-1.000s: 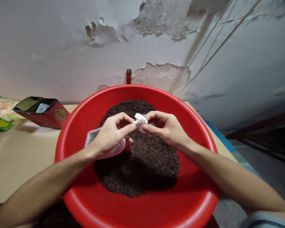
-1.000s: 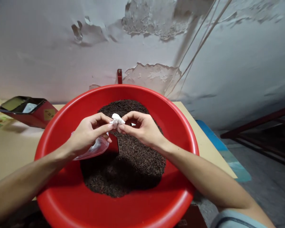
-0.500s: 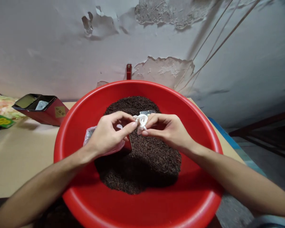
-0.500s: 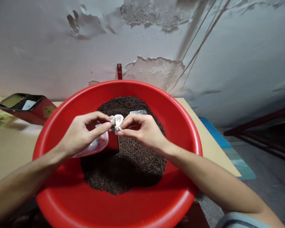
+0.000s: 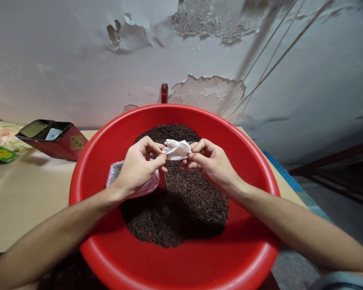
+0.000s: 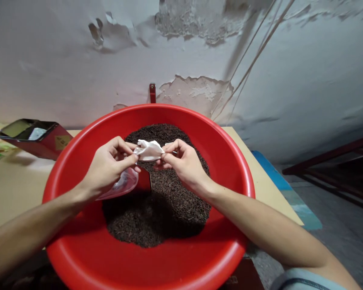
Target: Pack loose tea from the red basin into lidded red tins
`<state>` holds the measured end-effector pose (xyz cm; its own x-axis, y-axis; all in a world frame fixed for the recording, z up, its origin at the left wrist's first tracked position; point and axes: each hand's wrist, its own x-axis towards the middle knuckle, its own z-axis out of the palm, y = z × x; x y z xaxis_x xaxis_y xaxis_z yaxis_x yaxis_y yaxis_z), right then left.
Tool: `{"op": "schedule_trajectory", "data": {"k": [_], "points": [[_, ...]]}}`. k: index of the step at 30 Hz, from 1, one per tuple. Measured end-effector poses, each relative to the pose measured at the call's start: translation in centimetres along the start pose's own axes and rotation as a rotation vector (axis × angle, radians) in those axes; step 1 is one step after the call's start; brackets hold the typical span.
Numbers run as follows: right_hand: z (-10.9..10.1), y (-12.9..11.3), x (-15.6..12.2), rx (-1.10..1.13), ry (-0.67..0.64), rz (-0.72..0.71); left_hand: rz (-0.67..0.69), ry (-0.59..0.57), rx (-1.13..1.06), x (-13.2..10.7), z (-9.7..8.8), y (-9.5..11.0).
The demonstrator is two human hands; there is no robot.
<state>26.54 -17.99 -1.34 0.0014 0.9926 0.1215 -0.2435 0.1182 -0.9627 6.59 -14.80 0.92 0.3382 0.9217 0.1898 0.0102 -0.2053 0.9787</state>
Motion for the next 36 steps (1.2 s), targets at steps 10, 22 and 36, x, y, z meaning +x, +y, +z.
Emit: {"op": "schedule_trajectory", "data": {"k": [10,22,36], "points": [[0.4,-0.1,0.0,-0.058,0.045,0.037,-0.052,-0.011,0.011,0.3,0.0,-0.8],[0.6,-0.3,-0.7,0.060,0.019,-0.002,-0.080,0.088,-0.089,0.0,0.0,0.8],[0.5,-1.6,-1.7,-0.083,-0.029,-0.111,0.055,0.117,0.108,-1.2,-0.2,2.5]]}}
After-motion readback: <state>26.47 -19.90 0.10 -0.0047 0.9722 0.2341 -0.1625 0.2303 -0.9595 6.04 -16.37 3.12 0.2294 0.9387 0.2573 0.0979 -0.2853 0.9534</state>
